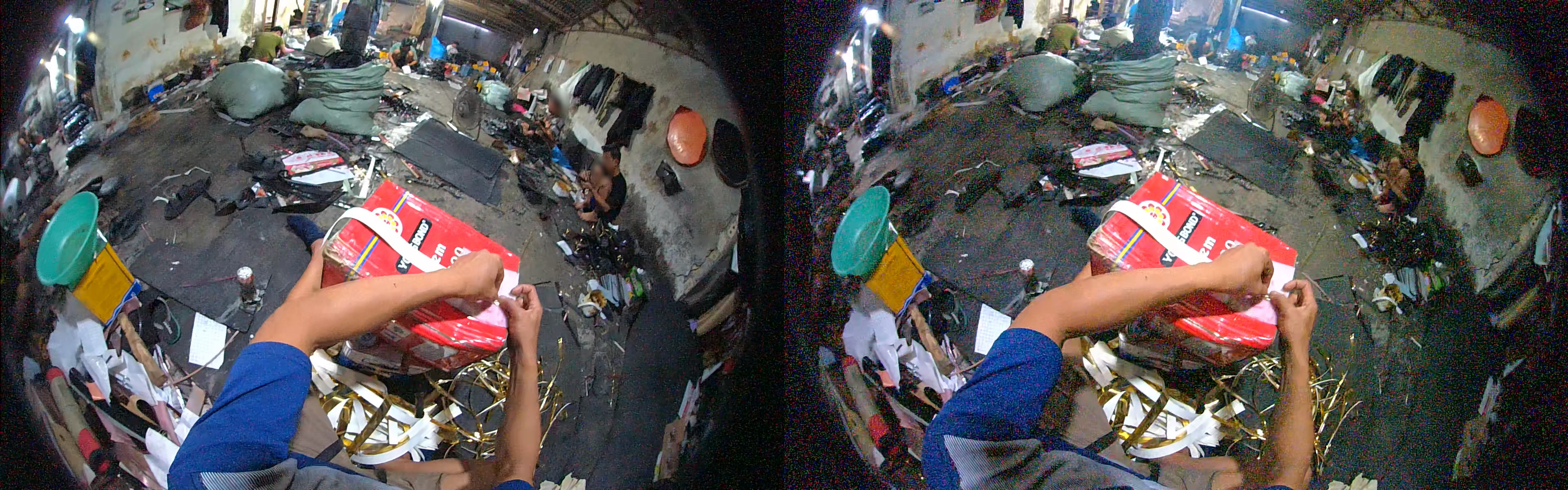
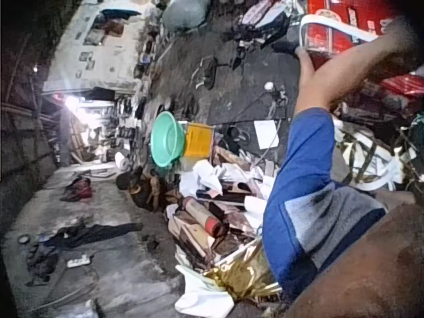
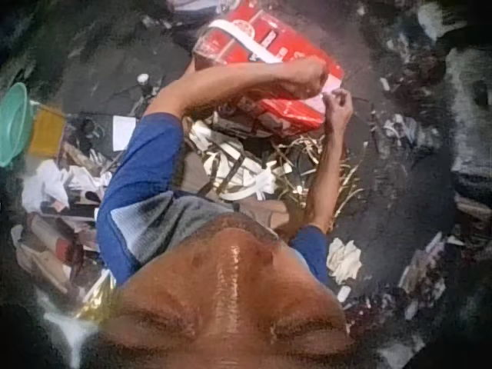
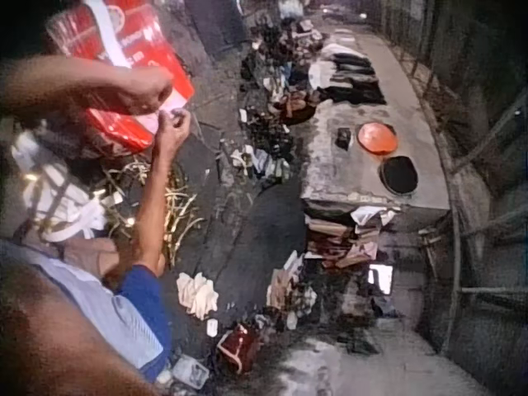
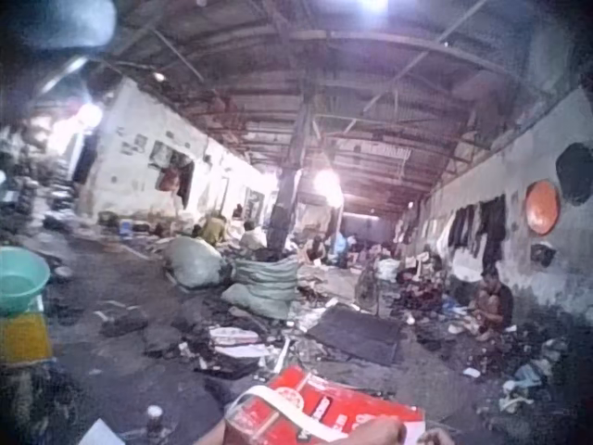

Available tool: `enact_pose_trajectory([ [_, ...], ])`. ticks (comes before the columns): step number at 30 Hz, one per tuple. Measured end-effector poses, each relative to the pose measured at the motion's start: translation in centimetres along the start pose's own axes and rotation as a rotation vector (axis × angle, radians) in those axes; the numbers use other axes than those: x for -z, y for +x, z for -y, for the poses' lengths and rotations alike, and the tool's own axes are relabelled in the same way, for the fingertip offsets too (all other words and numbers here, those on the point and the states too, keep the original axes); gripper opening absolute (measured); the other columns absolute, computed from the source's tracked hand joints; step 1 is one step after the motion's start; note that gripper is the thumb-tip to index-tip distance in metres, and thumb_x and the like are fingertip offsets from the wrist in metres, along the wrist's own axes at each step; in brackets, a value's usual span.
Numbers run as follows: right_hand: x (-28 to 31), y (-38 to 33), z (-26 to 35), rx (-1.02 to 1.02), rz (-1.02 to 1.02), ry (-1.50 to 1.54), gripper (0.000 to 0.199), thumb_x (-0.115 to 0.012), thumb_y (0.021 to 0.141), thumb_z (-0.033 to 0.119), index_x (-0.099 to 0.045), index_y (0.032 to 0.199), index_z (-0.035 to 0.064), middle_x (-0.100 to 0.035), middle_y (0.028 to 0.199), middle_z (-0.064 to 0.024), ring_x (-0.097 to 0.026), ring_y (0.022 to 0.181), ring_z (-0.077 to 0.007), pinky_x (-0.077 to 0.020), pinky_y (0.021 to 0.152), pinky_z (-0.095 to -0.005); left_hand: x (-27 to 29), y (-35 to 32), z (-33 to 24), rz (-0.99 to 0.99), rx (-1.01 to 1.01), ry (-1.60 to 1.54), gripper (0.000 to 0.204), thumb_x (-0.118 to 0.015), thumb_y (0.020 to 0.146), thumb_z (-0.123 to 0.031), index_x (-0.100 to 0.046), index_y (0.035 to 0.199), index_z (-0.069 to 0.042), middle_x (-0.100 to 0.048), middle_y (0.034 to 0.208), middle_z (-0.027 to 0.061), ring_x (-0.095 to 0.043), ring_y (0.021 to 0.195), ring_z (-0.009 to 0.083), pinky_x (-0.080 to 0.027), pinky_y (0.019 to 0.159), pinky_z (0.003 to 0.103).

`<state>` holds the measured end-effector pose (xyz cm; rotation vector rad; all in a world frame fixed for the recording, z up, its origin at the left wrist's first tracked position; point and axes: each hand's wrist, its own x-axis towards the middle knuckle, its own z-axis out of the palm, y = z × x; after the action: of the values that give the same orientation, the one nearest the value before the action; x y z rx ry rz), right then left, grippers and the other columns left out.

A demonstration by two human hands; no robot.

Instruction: The person sits on the floor and wraps a red cardboard box with gold and white decorative ribbons. They repeatedly pull ribbon from a pile, wrap it around the box, and secure it by hand, accumulating a pile of trimmed ribbon pieces on the floor.

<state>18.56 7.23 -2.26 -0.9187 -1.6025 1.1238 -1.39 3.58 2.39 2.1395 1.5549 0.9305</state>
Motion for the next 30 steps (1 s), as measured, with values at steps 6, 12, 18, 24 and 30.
enact_pose_trajectory([
  [6,0.5,-1.2,-0.1,-0.011,-0.093,-0.089,0.022,-0.076,0.092,0.012,-0.055,0.087,0.0064,-0.045,0.065,0.0076,-0.038,0.056,-0.0035,-0.0305,0.051,-0.0228,-1.5,0.7,1.8,0.007,-0.261,-0.216,0.018,-0.076,0.075,-0.017,-0.076,0.081,0.001,-0.073,0.077,0.0182,-0.073,0.069,0.0306,-0.058,0.065,0.04],
  [12,0.8,-1.4,-1.3,0.2,-0.049,-0.11,0.03,-0.062,0.103,0.022,-0.052,0.076,0.0118,-0.043,0.063,0.0081,-0.033,0.052,-0.0014,-0.0264,0.045,-0.0228,-3.7,-0.1,1.1,-0.177,-0.333,-0.372,0.01,-0.074,0.075,-0.008,-0.071,0.075,0.002,-0.068,0.074,0.0158,-0.069,0.068,0.0263,-0.054,0.064,0.038],
  [18,0.6,-3.3,-0.4,-0.462,0.029,0.752,0.021,-0.06,0.104,0.026,-0.054,0.085,0.0187,-0.04,0.057,0.0091,-0.033,0.037,-0.0037,-0.0252,0.032,-0.0214,-4.0,-0.1,0.7,-0.182,-0.361,-0.414,0.01,-0.073,0.076,-0.007,-0.069,0.075,0.003,-0.067,0.073,0.0153,-0.067,0.067,0.0262,-0.053,0.062,0.038],
  [24,0.9,-3.8,-3.0,-0.473,0.126,0.97,0.032,-0.057,0.104,0.044,-0.06,0.089,0.0165,-0.052,0.061,0.0076,-0.04,0.038,-0.0047,-0.0286,0.034,-0.0201,-4.2,0.8,0.1,-0.197,-0.396,-0.369,0.013,-0.074,0.078,-0.009,-0.07,0.078,0.003,-0.068,0.075,0.0164,-0.068,0.067,0.0262,-0.053,0.062,0.037],
  [30,3.8,0.3,2.2,-0.363,0.056,0.146,0.058,-0.048,0.101,0.064,-0.066,0.088,0.0105,-0.061,0.07,-0.0025,-0.06,0.061,-0.0112,-0.0513,0.054,-0.029,-4.8,1.0,0.0,-0.159,-0.312,-0.398,0.011,-0.072,0.079,-0.01,-0.072,0.082,0.001,-0.07,0.079,0.0169,-0.07,0.074,0.0256,-0.054,0.069,0.038],
])
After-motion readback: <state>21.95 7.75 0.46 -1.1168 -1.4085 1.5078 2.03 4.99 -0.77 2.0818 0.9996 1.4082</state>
